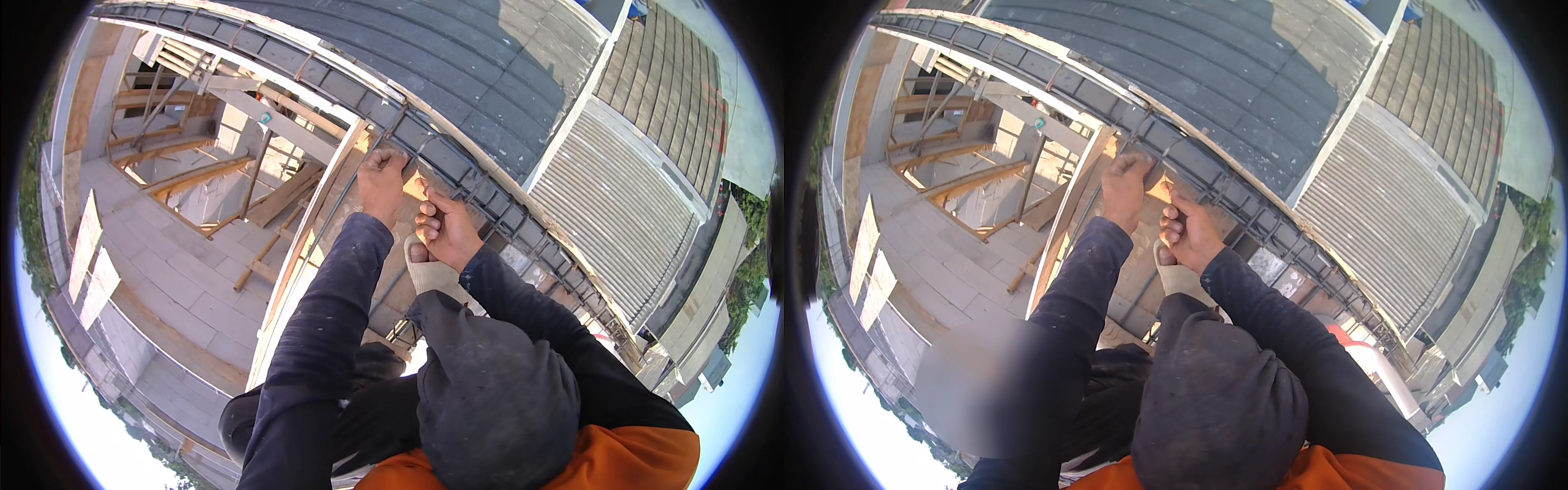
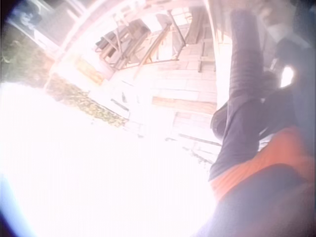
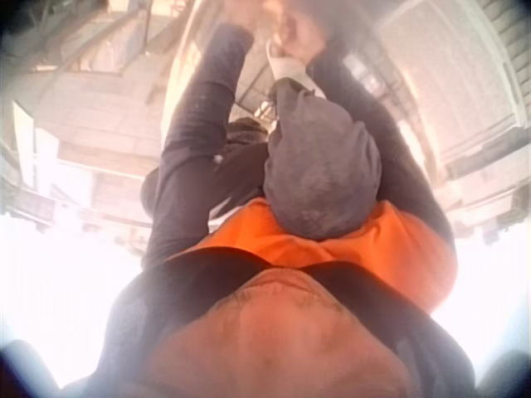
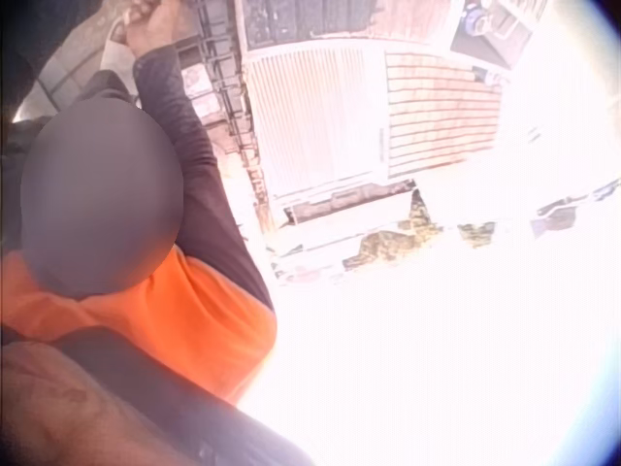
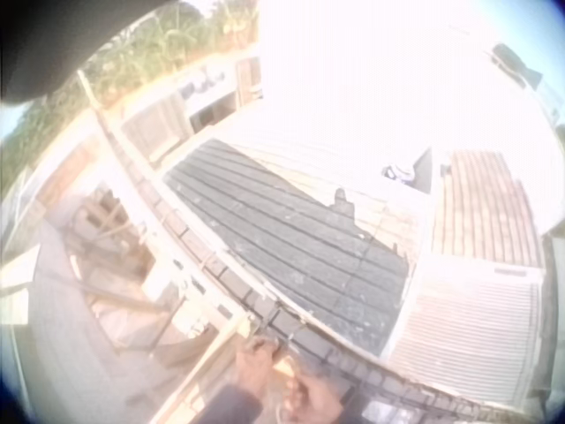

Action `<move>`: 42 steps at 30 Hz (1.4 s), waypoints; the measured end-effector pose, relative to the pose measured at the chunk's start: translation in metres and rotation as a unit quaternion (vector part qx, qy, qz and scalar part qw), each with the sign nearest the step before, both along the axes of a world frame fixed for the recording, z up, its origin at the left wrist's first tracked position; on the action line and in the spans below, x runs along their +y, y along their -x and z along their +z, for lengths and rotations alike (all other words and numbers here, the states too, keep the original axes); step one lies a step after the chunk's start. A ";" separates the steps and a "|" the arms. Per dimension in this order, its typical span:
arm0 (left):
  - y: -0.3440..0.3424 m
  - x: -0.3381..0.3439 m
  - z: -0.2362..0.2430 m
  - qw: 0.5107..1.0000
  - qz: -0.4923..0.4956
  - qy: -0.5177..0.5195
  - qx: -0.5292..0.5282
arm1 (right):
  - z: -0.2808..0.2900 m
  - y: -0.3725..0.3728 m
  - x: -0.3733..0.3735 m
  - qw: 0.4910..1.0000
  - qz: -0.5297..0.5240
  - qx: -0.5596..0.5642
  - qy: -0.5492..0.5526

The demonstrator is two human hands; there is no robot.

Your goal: The person stands on a wooden board at a construction site and uses pliers to twist and cut thin wire to secure a steel rebar cage into place.

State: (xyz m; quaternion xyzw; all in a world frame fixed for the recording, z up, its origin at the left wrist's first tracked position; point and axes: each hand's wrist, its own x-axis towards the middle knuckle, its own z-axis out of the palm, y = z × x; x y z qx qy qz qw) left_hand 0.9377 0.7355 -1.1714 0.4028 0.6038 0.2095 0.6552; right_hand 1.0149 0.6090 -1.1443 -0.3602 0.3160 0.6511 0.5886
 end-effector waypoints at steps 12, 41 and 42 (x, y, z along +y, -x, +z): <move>-0.004 -0.015 0.002 0.999 0.024 -0.045 0.008 | 0.023 -0.041 0.016 0.988 0.093 -0.075 -0.094; 0.007 -0.022 -0.022 0.986 -0.032 -0.115 -0.116 | 0.016 -0.066 0.176 -0.088 0.632 -0.751 -0.169; 0.008 -0.018 -0.023 0.983 -0.040 -0.129 -0.121 | 0.016 -0.068 0.176 -0.080 0.623 -0.760 -0.169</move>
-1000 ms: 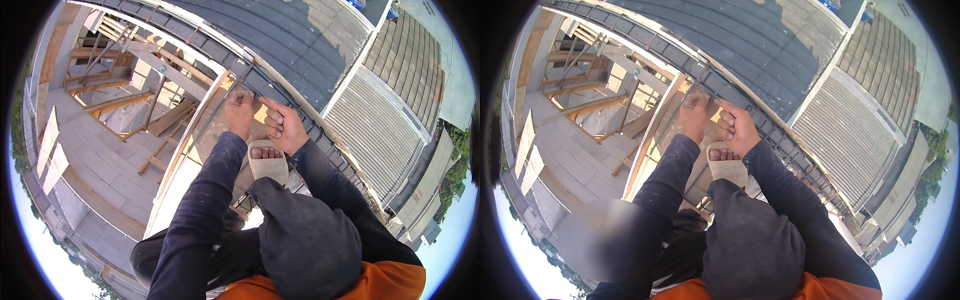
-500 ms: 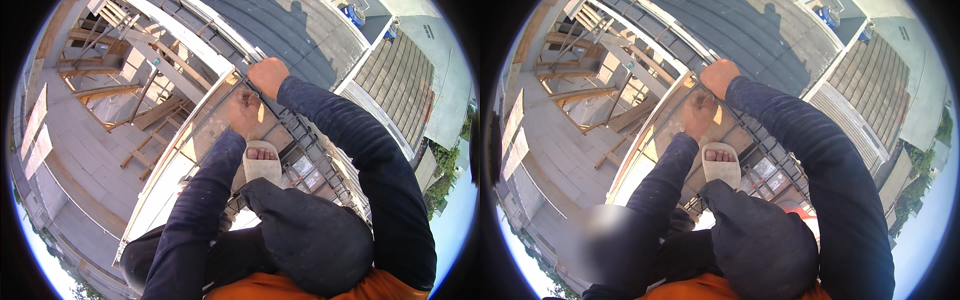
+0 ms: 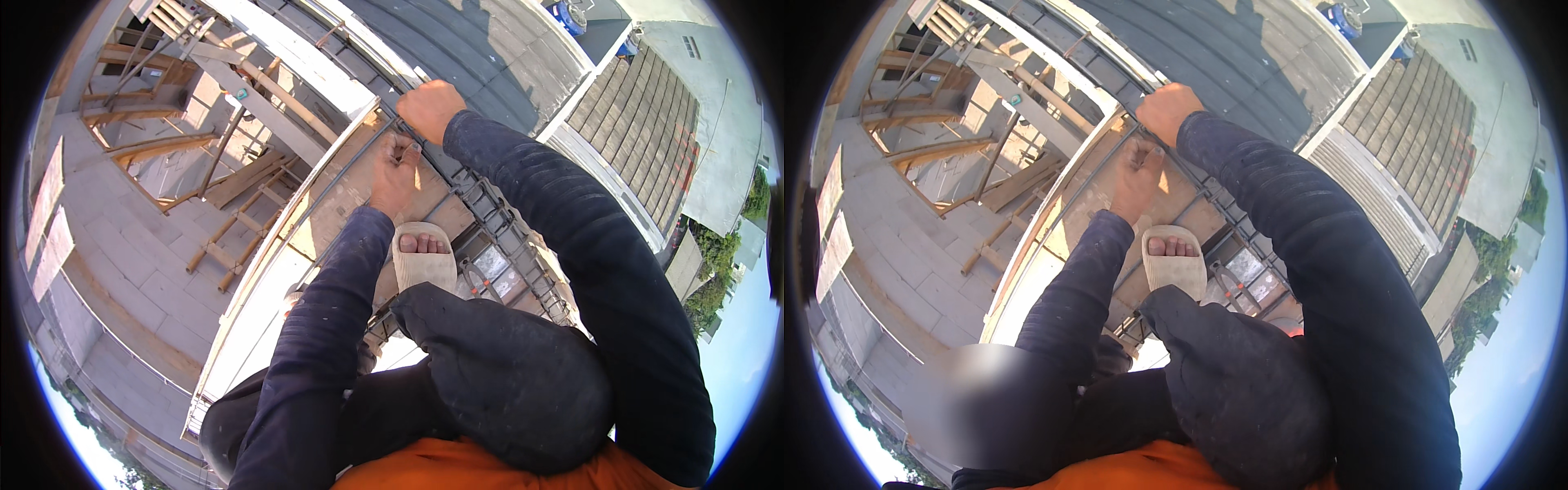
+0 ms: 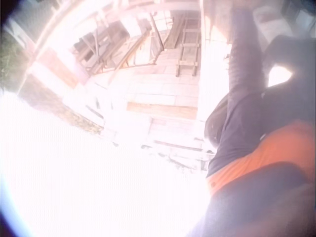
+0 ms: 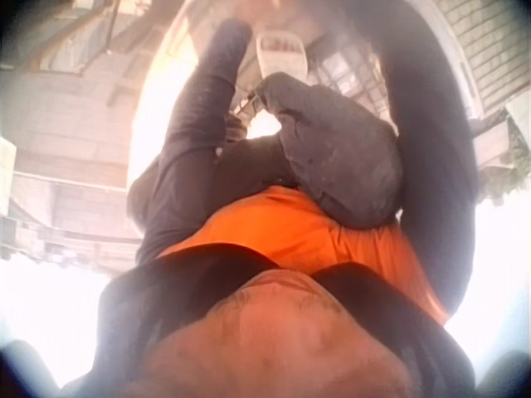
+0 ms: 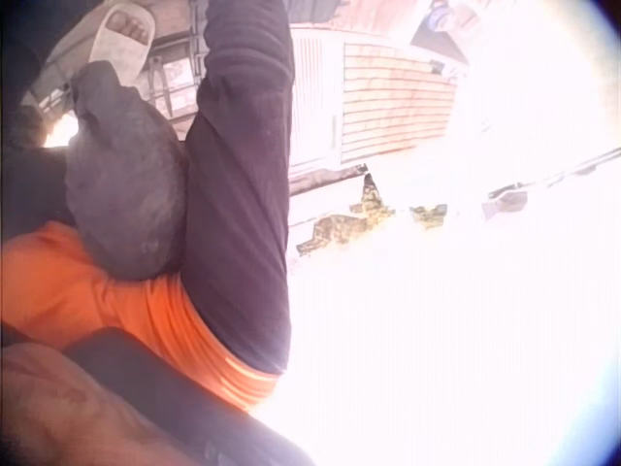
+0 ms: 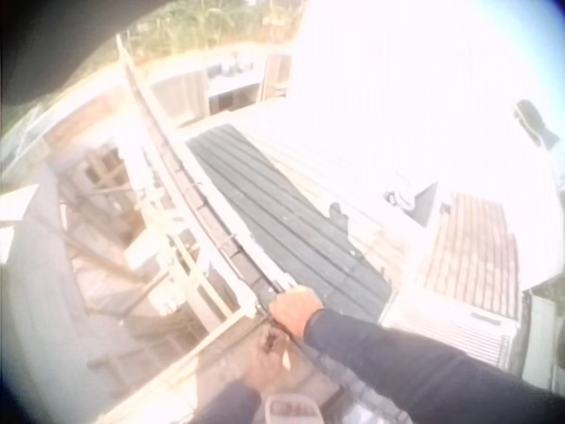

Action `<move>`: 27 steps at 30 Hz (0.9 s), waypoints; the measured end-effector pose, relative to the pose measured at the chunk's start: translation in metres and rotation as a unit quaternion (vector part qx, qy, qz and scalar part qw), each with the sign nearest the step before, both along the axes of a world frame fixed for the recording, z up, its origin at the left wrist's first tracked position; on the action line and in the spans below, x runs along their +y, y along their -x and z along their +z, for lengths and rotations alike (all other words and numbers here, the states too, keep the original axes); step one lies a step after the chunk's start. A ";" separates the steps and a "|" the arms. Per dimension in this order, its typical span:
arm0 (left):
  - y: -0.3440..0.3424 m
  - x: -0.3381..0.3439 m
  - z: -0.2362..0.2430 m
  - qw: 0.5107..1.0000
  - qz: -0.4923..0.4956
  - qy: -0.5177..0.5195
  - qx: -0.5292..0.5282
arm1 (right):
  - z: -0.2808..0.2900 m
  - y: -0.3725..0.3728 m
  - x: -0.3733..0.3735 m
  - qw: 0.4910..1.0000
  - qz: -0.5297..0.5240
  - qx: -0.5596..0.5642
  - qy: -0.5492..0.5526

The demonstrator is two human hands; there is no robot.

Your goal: The person stands on a wooden board at a construction site and uses pliers to twist and cut thin wire to secure a steel rebar cage into place.

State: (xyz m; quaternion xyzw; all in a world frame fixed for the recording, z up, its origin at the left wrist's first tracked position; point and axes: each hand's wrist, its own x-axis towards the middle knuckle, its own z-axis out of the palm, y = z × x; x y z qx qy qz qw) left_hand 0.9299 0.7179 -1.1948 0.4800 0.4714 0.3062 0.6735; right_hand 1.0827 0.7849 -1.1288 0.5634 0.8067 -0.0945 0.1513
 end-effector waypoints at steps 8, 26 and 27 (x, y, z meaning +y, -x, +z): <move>0.010 0.018 0.004 0.989 -0.108 -0.081 0.065 | 0.032 -0.006 0.002 0.993 -0.071 0.050 0.079; -0.002 0.032 0.008 0.979 -0.154 -0.050 0.119 | -0.059 -0.035 -0.117 0.979 -0.076 0.176 0.076; 0.005 0.032 0.008 0.980 -0.150 -0.044 0.122 | -0.044 -0.021 -0.109 0.966 -0.161 0.172 0.107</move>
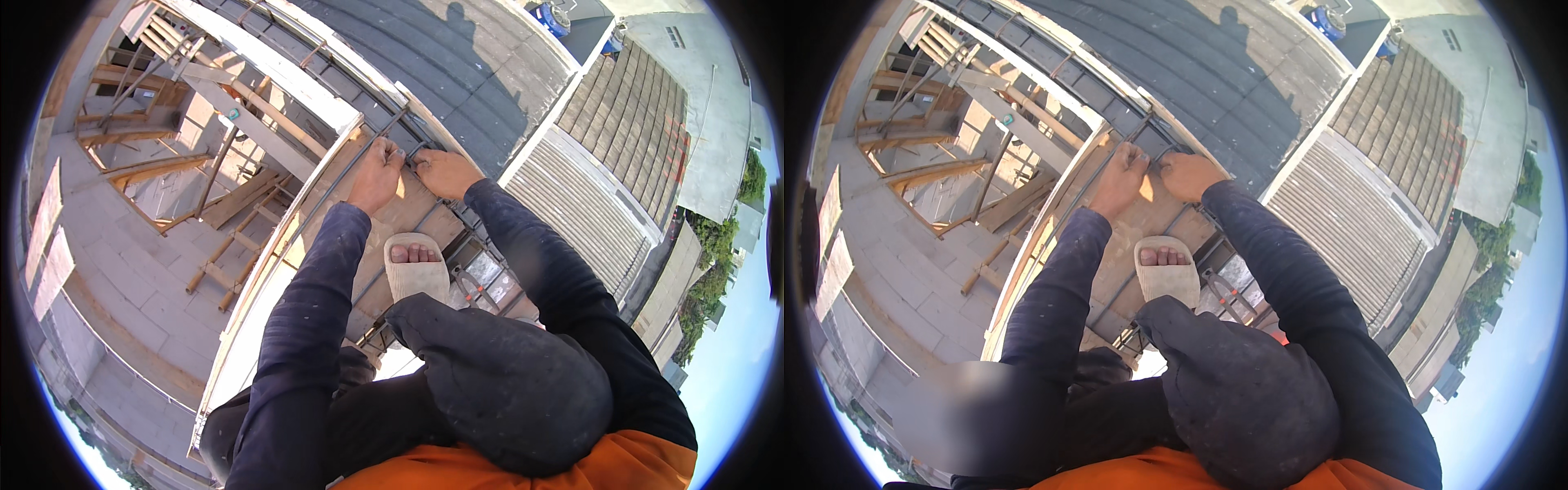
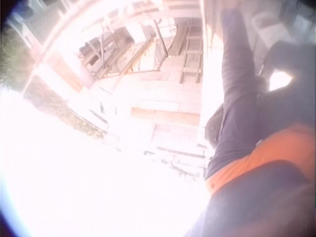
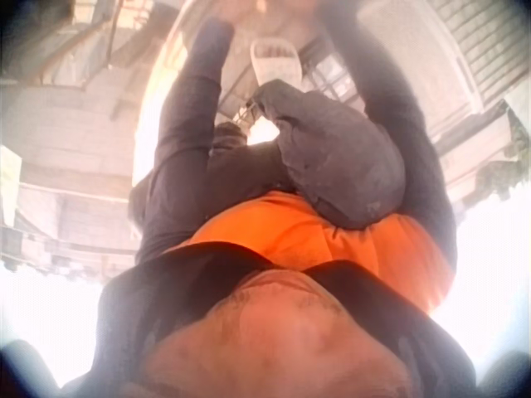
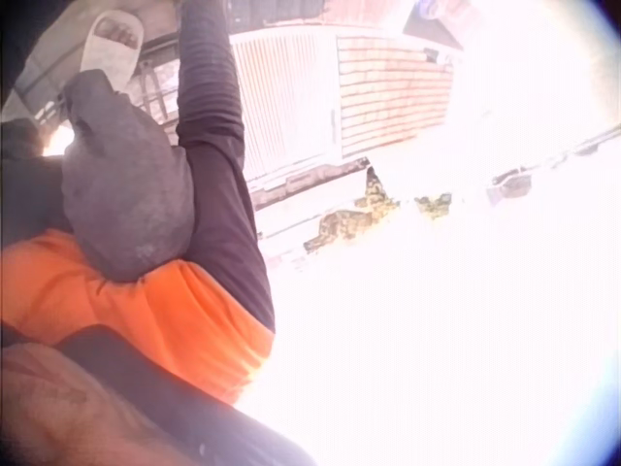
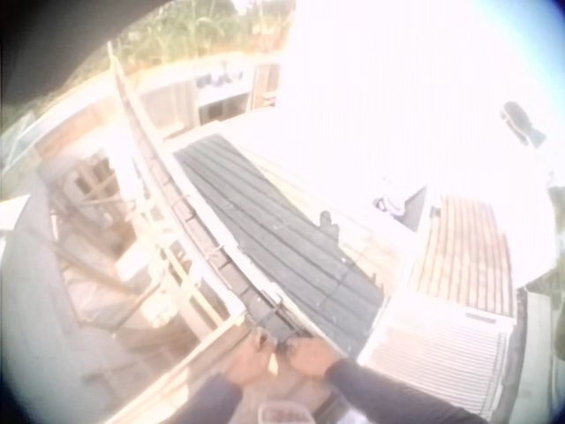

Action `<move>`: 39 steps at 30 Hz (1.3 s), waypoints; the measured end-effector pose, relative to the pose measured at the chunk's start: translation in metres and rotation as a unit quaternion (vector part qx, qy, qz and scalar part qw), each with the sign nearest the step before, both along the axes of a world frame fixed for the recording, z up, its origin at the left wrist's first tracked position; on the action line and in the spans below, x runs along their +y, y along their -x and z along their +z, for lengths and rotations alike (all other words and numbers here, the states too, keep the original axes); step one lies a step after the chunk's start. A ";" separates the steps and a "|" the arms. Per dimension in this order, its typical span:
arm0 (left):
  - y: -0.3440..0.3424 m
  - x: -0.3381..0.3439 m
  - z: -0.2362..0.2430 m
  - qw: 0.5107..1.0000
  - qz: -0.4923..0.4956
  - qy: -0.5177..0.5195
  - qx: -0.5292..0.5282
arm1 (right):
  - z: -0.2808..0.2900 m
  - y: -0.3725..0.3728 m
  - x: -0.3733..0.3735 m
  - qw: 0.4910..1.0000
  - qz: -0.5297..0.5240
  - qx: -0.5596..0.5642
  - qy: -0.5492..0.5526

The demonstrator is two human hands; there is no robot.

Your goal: The person stands on a wooden board at a construction site and uses pliers to twist and cut thin wire to secure a steel rebar cage into place.

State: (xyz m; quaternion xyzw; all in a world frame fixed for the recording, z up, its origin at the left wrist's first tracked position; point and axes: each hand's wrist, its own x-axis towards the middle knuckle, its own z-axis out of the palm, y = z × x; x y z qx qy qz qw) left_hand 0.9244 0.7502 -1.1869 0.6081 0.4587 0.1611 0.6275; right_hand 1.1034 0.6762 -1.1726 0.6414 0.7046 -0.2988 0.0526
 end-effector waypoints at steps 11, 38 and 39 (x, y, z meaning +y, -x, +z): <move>0.011 -0.025 0.005 0.997 0.059 -0.038 -0.014 | 0.062 0.024 0.028 0.985 -0.160 -0.030 0.060; 0.010 -0.041 0.025 0.995 0.089 0.030 0.019 | 0.068 0.012 0.098 0.923 -0.171 0.058 0.341; 0.013 -0.037 0.027 0.994 0.096 0.051 0.006 | 0.068 0.012 0.096 0.931 -0.149 0.036 0.331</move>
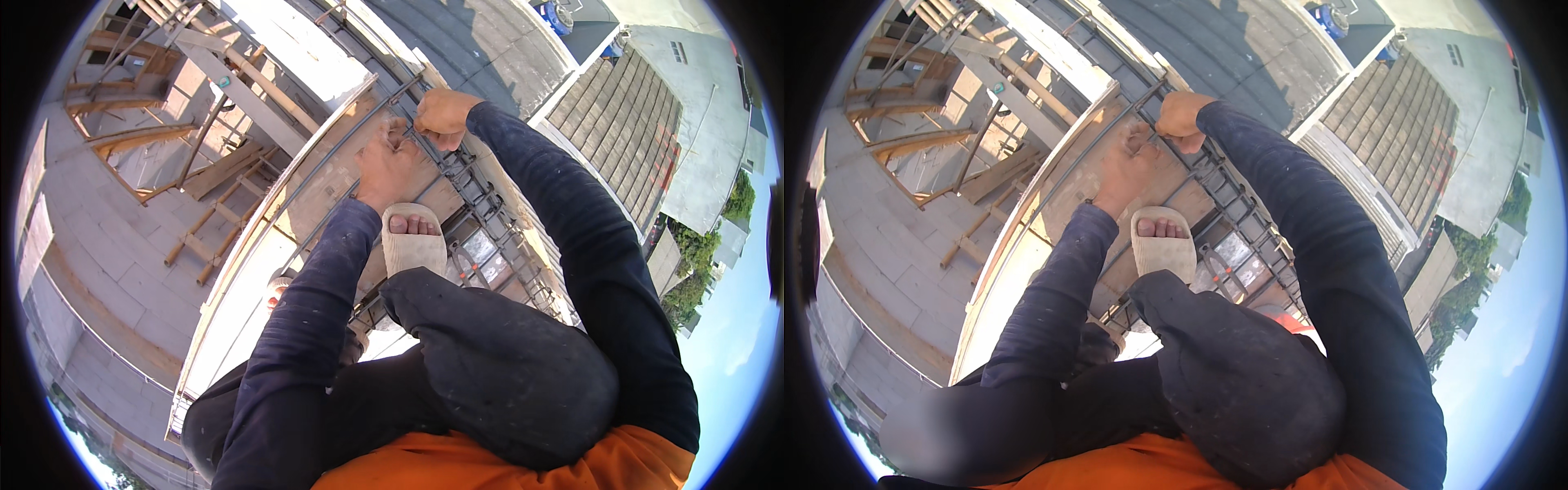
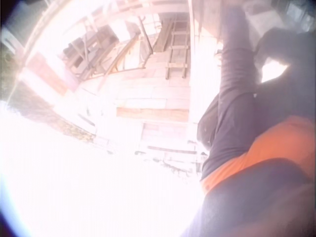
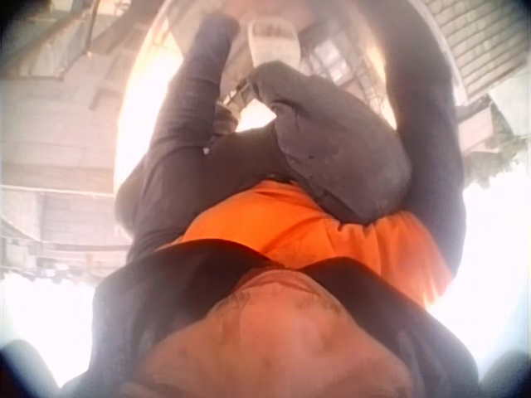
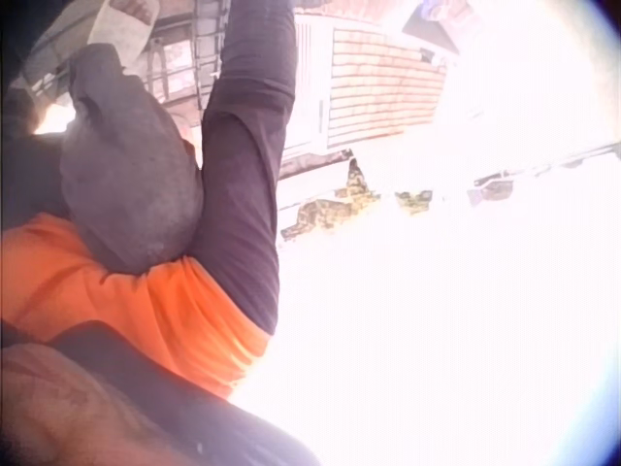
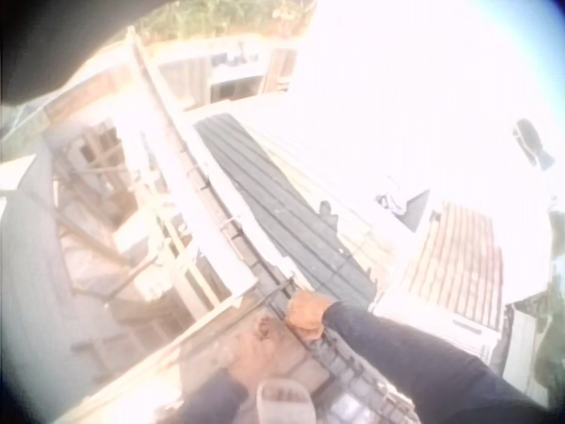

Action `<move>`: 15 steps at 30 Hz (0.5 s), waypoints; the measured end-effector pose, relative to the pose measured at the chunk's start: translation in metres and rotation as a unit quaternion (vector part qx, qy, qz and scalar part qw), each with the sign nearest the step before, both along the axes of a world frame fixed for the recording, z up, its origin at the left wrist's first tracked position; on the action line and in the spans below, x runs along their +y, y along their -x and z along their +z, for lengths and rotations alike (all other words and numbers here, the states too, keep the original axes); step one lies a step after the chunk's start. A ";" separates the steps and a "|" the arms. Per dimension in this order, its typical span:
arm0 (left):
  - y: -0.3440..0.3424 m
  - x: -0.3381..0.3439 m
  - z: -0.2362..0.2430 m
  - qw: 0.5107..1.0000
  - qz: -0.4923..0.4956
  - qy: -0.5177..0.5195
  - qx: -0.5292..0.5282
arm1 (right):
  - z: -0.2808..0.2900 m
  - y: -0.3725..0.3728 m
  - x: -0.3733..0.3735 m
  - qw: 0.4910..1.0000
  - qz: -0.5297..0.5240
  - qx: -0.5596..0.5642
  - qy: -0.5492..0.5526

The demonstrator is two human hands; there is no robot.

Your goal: The person stands on a wooden board at a construction site and uses pliers to twist and cut thin wire to secure a steel rebar cage into place.

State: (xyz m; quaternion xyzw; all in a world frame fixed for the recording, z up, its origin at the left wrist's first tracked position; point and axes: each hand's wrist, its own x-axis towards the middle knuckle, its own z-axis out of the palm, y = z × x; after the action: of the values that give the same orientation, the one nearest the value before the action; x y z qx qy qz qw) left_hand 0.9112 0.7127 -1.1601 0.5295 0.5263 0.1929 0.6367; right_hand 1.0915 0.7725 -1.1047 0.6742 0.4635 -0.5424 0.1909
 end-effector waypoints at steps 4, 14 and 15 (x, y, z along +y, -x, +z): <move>0.006 0.029 0.003 0.998 -0.002 0.049 -0.034 | 0.001 0.000 -0.018 0.996 -0.007 -0.031 -0.087; -0.008 0.054 0.015 0.999 -0.024 -0.020 0.005 | -0.013 0.010 -0.038 0.942 0.174 -0.129 -0.255; -0.005 0.056 0.017 1.000 0.002 -0.007 -0.008 | -0.017 0.010 -0.041 0.948 0.132 -0.136 -0.256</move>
State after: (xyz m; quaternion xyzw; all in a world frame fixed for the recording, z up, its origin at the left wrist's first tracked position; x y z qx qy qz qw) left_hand 0.9161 0.7690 -1.1431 0.5315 0.5205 0.2024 0.6369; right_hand 1.0814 0.7317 -1.1217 0.7006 0.6409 -0.2793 0.1430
